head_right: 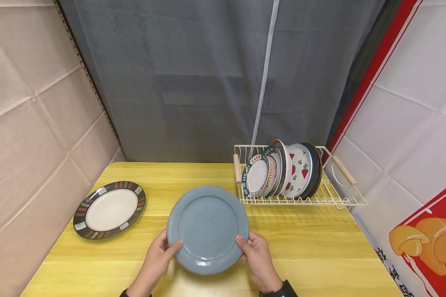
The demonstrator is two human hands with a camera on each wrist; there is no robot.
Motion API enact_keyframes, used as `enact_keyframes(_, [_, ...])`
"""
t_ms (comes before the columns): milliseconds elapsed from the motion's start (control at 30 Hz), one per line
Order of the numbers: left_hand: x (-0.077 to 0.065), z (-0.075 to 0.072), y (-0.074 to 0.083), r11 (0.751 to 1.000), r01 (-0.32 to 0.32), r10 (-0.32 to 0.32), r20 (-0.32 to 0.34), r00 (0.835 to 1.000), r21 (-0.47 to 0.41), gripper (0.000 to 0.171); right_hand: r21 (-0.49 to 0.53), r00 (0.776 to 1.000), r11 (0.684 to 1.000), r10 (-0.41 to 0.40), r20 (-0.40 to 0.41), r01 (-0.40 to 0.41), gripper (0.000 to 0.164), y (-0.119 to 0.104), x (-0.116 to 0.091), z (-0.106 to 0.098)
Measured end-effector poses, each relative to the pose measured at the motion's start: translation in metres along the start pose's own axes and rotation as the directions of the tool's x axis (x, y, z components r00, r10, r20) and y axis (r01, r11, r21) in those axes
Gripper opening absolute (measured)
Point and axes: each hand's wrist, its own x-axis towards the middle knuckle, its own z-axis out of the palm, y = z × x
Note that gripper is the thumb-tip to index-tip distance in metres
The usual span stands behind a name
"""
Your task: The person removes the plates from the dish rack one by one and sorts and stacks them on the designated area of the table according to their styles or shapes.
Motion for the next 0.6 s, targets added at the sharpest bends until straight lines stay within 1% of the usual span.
enact_keyframes(67, [0.0010, -0.0006, -0.0014, 1.000, -0.004, 0.004, -0.002, 1.000, 0.002, 0.060, 0.001, 1.000, 1.000, 0.001, 0.002, -0.001, 0.039, 0.0010, 0.0001, 0.0002])
enact_keyframes(267, [0.0024, 0.0005, -0.0012, 0.997, 0.048, -0.048, 0.011, 0.999, -0.061, 0.062, 0.008, 1.000, 1.000, 0.015, 0.004, -0.015, 0.036, 0.0015, 0.0000, 0.0006])
enact_keyframes(433, [0.0039, 0.0005, -0.0020, 0.995, 0.056, -0.054, 0.027, 0.998, -0.078, 0.062, 0.007, 1.000, 1.000, 0.020, 0.023, -0.020, 0.040, 0.0009, -0.0003, -0.0002])
enact_keyframes(600, [0.0037, 0.0003, -0.0014, 0.991, 0.061, -0.057, 0.032, 0.998, -0.121, 0.063, 0.027, 0.999, 0.999, 0.023, 0.045, -0.024, 0.046, 0.0010, -0.0001, -0.0004])
